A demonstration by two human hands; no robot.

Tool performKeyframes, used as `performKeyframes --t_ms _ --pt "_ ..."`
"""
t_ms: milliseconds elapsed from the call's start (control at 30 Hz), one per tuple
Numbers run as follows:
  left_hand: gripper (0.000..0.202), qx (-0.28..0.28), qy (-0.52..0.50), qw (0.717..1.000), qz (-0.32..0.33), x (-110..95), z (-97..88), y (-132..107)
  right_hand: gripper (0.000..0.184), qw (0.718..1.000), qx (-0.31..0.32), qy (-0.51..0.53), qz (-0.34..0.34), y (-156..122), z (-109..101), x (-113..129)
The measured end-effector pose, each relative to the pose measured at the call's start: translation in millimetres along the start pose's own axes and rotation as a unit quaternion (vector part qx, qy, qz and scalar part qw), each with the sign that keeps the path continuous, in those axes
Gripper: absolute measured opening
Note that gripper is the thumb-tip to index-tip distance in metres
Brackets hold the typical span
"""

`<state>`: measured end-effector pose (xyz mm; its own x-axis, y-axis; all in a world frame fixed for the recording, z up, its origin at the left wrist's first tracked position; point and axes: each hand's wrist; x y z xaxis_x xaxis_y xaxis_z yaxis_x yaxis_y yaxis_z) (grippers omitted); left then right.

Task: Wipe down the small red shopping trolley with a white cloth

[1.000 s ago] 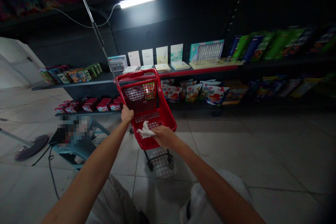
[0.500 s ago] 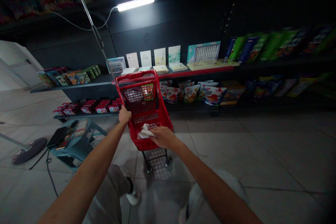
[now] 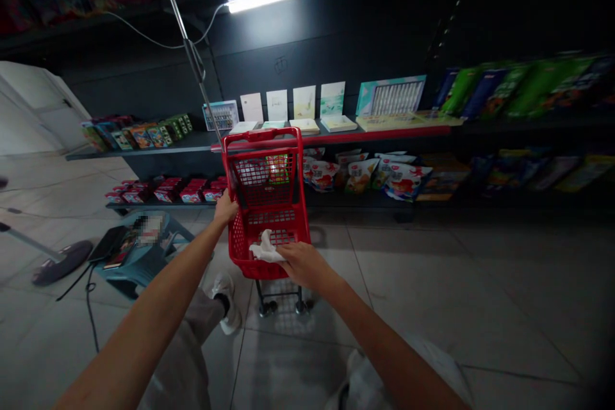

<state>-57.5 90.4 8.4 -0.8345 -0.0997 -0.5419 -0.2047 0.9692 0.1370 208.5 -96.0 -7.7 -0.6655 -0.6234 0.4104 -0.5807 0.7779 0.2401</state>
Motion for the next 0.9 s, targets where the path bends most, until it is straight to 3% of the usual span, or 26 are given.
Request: performKeyframes --t_ms 433,700,900 --pt "0.054 -0.001 0.005 1.0 -0.008 -4 -4.4 -7 0.02 0.998 0.024 -0.065 0.011 3 9 15" --pt "0.047 0.014 0.192 0.978 -0.079 -14 -12.3 -6 0.023 0.996 0.052 -0.068 -0.033 10 8 18" --pt "0.058 0.009 0.232 0.97 -0.073 -15 -5.5 -4 0.024 0.996 0.063 -0.064 -0.024 19 5 20"
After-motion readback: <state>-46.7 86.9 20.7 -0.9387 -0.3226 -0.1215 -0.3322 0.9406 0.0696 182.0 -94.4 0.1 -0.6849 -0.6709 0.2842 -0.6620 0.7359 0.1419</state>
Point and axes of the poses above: each hand's wrist, its own y-axis towards the middle knuckle, its own z-axis out of the palm, x = y × z, and after that the axes turned 3 degrees about -z, right-handed
